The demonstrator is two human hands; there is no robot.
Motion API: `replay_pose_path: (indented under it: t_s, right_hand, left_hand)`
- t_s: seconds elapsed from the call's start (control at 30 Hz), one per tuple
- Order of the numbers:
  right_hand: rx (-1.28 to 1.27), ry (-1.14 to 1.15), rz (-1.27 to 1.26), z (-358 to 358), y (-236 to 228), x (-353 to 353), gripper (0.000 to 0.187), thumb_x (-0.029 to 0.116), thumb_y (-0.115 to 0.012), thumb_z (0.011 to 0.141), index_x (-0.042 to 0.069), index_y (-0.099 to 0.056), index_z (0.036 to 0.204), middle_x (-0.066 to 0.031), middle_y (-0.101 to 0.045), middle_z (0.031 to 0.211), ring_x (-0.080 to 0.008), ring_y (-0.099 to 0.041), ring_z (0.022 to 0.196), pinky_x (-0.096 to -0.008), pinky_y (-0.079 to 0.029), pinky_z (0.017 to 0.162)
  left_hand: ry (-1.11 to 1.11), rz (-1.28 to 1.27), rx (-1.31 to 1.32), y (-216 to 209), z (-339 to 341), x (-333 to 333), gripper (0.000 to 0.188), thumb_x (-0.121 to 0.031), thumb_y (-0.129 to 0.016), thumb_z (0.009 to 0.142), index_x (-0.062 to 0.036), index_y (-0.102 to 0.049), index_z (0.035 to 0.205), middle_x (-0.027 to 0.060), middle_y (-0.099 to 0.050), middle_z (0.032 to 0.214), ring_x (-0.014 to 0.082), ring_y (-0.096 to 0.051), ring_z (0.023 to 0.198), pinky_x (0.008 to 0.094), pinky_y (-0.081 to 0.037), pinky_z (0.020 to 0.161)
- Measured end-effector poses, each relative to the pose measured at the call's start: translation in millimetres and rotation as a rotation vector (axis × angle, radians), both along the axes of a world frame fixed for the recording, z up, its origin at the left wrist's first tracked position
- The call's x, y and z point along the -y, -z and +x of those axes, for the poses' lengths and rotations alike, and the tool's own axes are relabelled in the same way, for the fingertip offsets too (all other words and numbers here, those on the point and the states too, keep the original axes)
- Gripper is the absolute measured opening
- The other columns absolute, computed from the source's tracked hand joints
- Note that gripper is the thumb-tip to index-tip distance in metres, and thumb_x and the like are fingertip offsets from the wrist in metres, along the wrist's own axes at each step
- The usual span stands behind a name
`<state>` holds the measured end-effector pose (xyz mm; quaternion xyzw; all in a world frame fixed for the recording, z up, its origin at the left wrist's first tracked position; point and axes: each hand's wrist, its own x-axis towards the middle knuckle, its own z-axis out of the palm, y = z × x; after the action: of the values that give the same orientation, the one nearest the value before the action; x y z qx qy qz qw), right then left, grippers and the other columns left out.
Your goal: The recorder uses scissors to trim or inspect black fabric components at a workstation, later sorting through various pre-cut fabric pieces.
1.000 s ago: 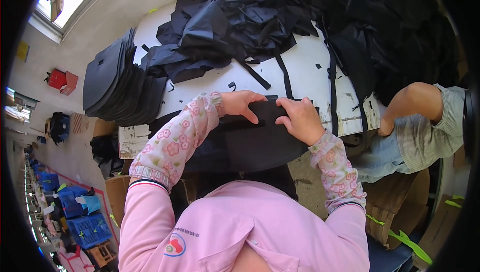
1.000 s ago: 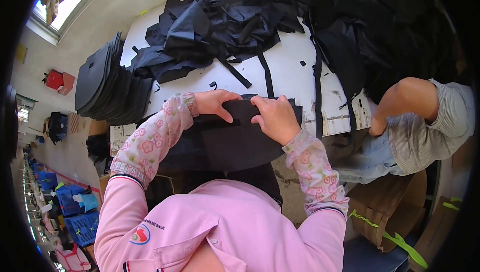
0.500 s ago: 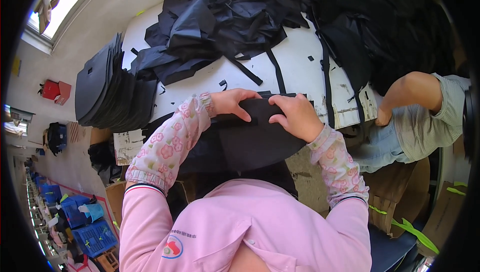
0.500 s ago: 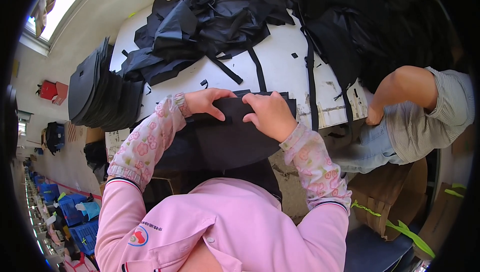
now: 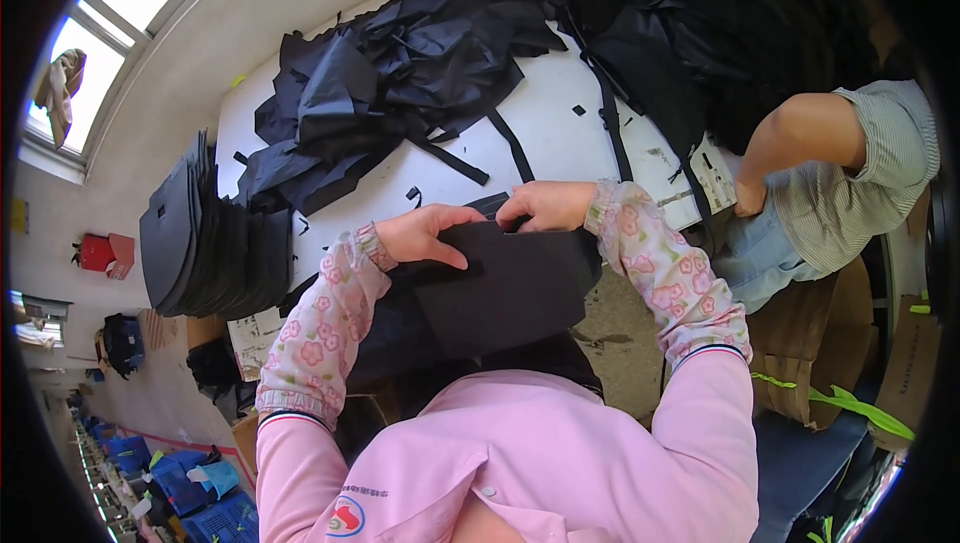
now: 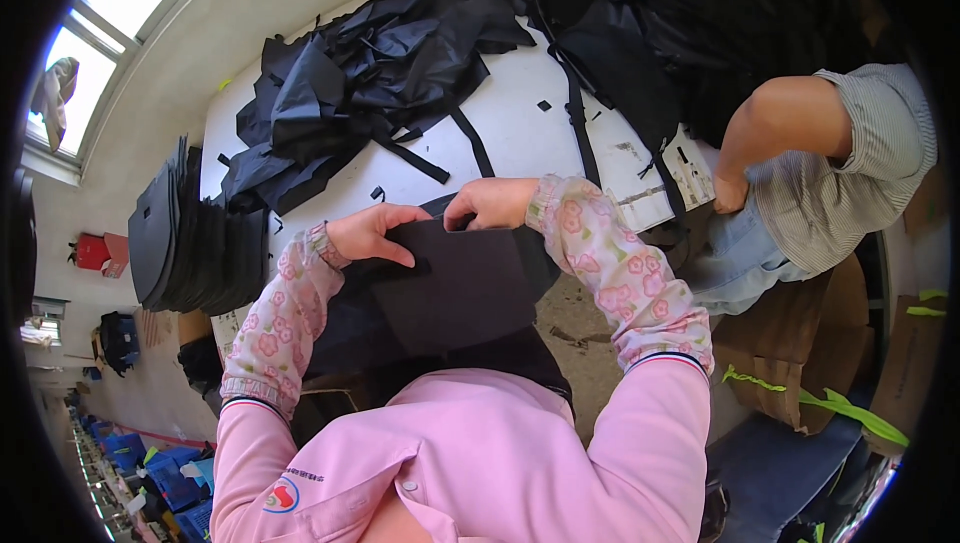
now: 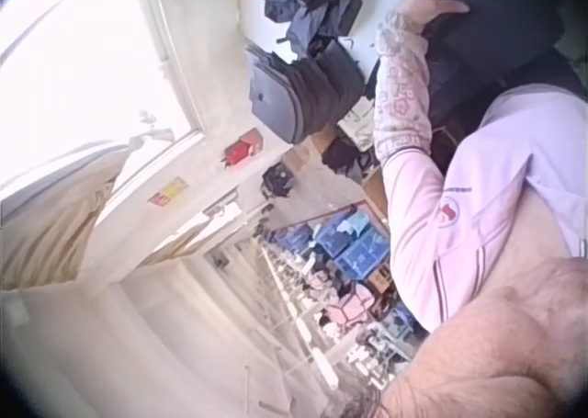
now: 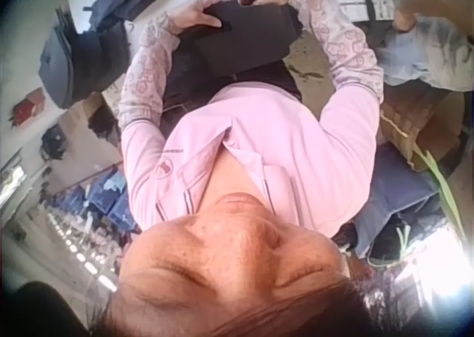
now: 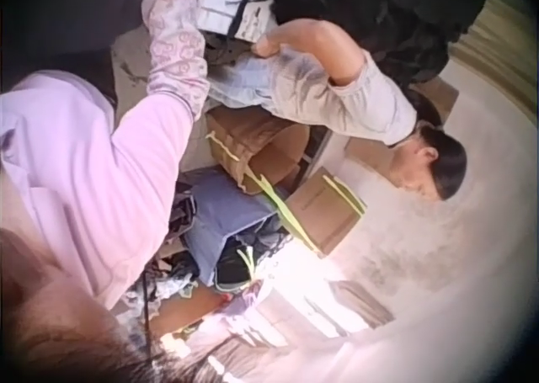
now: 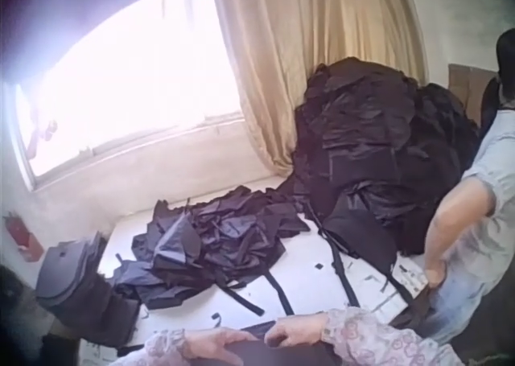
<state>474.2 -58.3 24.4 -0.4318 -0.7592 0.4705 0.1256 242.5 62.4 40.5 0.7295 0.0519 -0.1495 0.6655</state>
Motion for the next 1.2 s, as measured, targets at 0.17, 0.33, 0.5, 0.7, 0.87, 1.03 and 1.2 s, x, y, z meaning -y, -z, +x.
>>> replay_pose_path:
  t_s: [0.17, 0.33, 0.5, 0.7, 0.87, 1.03, 1.2]
  right_hand:
    - [0.007, 0.215, -0.055, 20, -14, 29, 0.020, 0.013, -0.065, 0.084, -0.001, -0.065, 0.098, -0.0104, -0.067, 0.084, -0.0189, -0.062, 0.075, -0.0325, -0.049, 0.072]
    - [0.102, 0.566, -0.389, 31, -21, 46, 0.016, 0.012, -0.065, 0.084, -0.002, -0.064, 0.092, -0.0106, -0.065, 0.076, -0.0150, -0.060, 0.071, -0.0290, -0.049, 0.068]
    - [0.315, 0.559, 0.094, 54, 42, 56, 0.021, 0.016, -0.069, 0.081, 0.001, -0.065, 0.096, -0.0155, -0.068, 0.087, -0.0305, -0.065, 0.084, -0.0382, -0.051, 0.076]
    - [0.525, 0.721, 0.290, 41, 2, 45, 0.023, 0.018, -0.073, 0.081, 0.004, -0.064, 0.097, -0.0138, -0.066, 0.093, -0.0328, -0.064, 0.086, -0.0407, -0.051, 0.076]
    - [0.322, 0.541, 0.365, 3, -9, -12, 0.021, 0.017, -0.073, 0.082, 0.006, -0.065, 0.098, -0.0132, -0.064, 0.100, -0.0327, -0.063, 0.091, -0.0405, -0.051, 0.080]
    - [0.298, 0.301, 0.576, -71, 29, -102, 0.030, 0.019, -0.075, 0.080, 0.013, -0.069, 0.108, -0.0137, -0.043, 0.147, -0.0331, -0.041, 0.136, -0.0414, -0.039, 0.109]
    - [0.601, 0.299, 0.654, -118, 57, -164, 0.036, 0.018, -0.071, 0.084, 0.005, -0.065, 0.117, -0.0120, -0.042, 0.149, -0.0329, -0.031, 0.143, -0.0522, -0.031, 0.113]
  left_hand:
    - [-0.048, 0.065, -0.044, 9, -3, -12, 0.056, 0.003, -0.075, 0.080, -0.0013, -0.052, 0.131, 0.0009, -0.063, 0.118, 0.0096, -0.056, 0.109, 0.0275, -0.045, 0.098]
    - [-0.305, 0.511, 0.003, 17, 7, 5, 0.065, 0.000, -0.075, 0.078, -0.0071, -0.047, 0.136, 0.0141, -0.051, 0.137, 0.0268, -0.056, 0.119, 0.0338, -0.046, 0.100]
    - [-0.187, 1.141, 0.375, 35, -5, 75, 0.075, -0.037, -0.073, 0.083, -0.0110, -0.040, 0.146, 0.0176, -0.029, 0.156, 0.0368, -0.028, 0.144, 0.0560, -0.021, 0.116]
    - [-0.150, 1.214, 0.248, 87, -30, 109, 0.087, -0.067, -0.049, 0.089, -0.0110, -0.030, 0.153, 0.0170, -0.023, 0.160, 0.0331, -0.016, 0.150, 0.0593, -0.006, 0.118]
    - [-0.150, 1.183, 0.288, 90, -31, 108, 0.088, -0.068, -0.046, 0.090, -0.0117, -0.028, 0.154, 0.0147, -0.022, 0.161, 0.0315, -0.015, 0.150, 0.0587, -0.005, 0.119]
    - [-0.347, 0.898, 0.401, 75, -39, 99, 0.065, -0.038, -0.069, 0.089, -0.0121, -0.044, 0.143, 0.0214, -0.028, 0.156, 0.0384, -0.021, 0.147, 0.0578, -0.016, 0.118]
    - [-0.785, 0.968, 0.526, 52, -60, 59, 0.050, -0.008, -0.072, 0.081, -0.0077, -0.056, 0.129, 0.0211, -0.041, 0.144, 0.0405, -0.042, 0.134, 0.0461, -0.037, 0.109]
